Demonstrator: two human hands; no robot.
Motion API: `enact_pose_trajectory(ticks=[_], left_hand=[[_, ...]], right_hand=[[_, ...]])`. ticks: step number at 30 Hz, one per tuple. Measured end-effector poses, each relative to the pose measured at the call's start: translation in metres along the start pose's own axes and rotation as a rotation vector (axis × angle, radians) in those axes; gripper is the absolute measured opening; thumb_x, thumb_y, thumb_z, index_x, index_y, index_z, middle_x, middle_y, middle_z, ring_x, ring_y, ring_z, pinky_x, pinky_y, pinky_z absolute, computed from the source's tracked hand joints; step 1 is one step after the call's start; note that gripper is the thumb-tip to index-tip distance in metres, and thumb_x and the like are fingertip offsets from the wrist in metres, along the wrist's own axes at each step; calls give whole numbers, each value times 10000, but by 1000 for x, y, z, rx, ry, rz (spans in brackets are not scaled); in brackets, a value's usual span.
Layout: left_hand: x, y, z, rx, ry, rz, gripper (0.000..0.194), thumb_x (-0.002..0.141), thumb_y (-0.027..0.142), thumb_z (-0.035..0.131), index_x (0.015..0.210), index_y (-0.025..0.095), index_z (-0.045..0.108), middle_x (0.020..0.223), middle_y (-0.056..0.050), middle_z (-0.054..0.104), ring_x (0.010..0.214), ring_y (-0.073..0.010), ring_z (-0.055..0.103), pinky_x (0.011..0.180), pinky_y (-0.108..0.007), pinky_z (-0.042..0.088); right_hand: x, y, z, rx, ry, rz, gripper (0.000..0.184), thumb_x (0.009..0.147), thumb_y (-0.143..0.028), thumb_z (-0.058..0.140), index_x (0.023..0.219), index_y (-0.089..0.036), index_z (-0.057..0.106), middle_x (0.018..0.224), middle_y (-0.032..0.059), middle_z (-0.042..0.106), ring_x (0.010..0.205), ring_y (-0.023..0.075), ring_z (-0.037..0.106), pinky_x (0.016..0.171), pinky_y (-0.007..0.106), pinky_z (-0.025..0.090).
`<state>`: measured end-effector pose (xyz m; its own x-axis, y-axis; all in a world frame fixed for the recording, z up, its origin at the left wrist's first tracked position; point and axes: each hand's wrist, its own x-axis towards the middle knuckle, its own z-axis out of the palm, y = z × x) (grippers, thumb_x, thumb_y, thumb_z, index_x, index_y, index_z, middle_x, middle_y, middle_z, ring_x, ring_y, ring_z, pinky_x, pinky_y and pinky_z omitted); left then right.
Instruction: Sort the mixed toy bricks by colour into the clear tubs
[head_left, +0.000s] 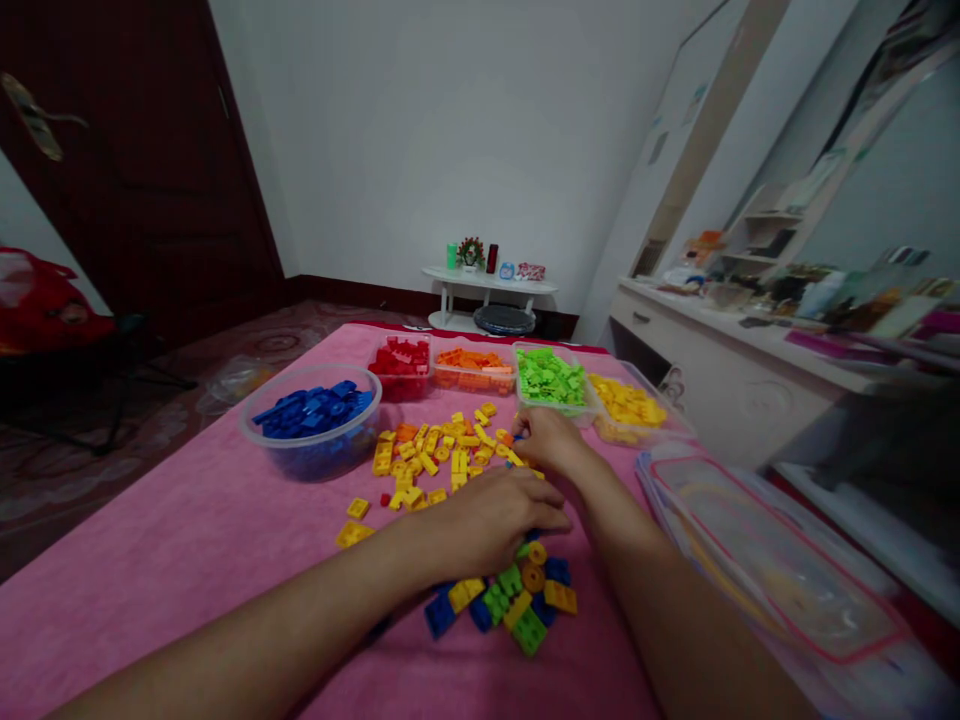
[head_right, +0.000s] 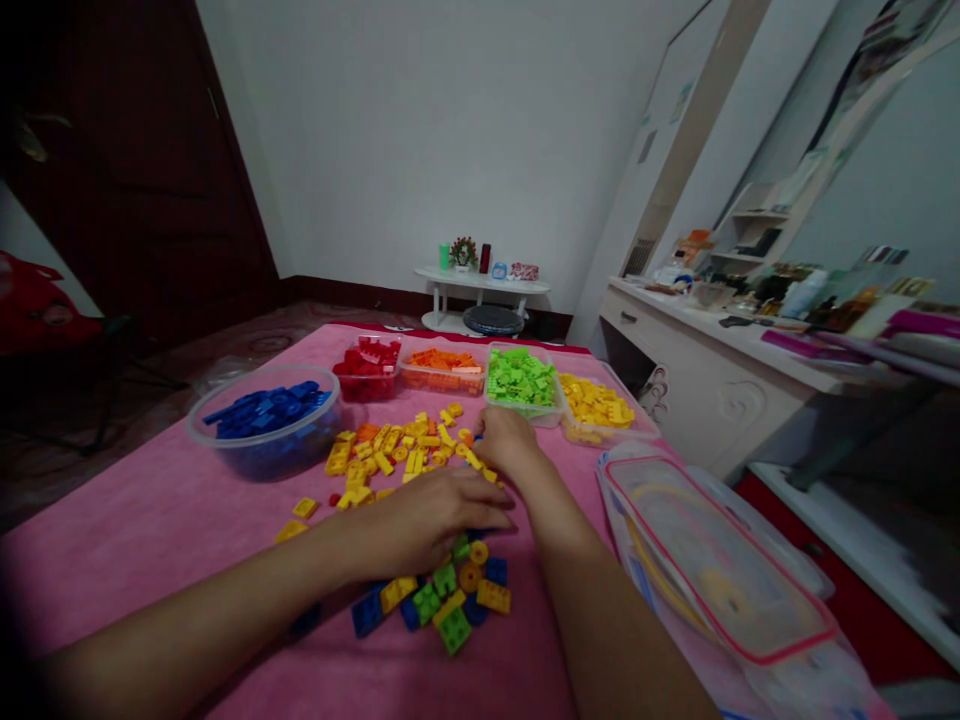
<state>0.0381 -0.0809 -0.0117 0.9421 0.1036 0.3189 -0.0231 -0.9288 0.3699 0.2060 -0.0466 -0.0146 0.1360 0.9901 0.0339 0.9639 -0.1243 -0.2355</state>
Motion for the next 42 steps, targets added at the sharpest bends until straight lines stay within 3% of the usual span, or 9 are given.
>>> enact_pose_trajectory(ticks=[5,9,13,23,27,30,36,42], left_hand=[[0,-8,11,197,-84,50,304,808,64,503,1041,191,651,1063,-82,670,1045,-236,523,933,-358,360],[-3,-11,4,191,-113,31,212,805,78,536,900,196,686,900,-57,690,952,-210,552,864,-316,385],[-8,-10,-5,126,-126,-17,286,779,49,547,950,228,689,959,-24,679,960,-168,576,821,-259,409],[-11,-20,-9,238,-104,-60,76,746,153,626,703,200,668,704,-10,672,766,-167,598,688,-274,381],[-15,-27,-12,138,-119,-95,150,732,106,617,811,208,692,806,-1,707,801,-148,620,711,-235,396],[-18,-32,-11,96,-118,-137,208,718,81,610,859,205,701,853,-8,717,815,-148,632,695,-219,400],[-19,-42,-11,-12,-100,-203,204,728,87,610,874,187,712,813,-21,715,745,-133,629,663,-200,408],[-19,-34,-19,-124,-184,-193,283,698,66,633,944,185,711,803,-15,702,677,-115,602,618,-185,412]], right_hand=[[-1,-1,1,25,20,-18,177,641,-157,613,793,-207,690,764,5,671,639,111,547,518,216,287],[0,0,-5,30,34,-30,176,630,-140,615,775,-205,691,780,6,676,645,113,547,514,218,287],[1,1,-9,28,55,-28,213,639,-148,607,818,-204,707,805,12,685,661,121,558,522,220,297],[3,0,-10,106,63,-117,194,668,-136,577,799,-162,717,739,20,685,656,118,574,559,208,344],[-6,-10,-14,58,-63,-212,164,665,-195,616,786,-205,725,744,2,695,657,122,593,547,207,352],[-16,-21,-16,-146,-146,-208,182,649,-241,655,808,-270,739,821,1,717,724,153,629,584,222,384],[-24,-39,-15,-331,-134,-150,277,598,-287,729,856,-189,737,937,139,714,882,290,652,678,310,452],[-22,-40,-12,-371,-121,-162,265,642,-298,691,873,-172,724,926,148,714,868,292,660,681,321,468]])
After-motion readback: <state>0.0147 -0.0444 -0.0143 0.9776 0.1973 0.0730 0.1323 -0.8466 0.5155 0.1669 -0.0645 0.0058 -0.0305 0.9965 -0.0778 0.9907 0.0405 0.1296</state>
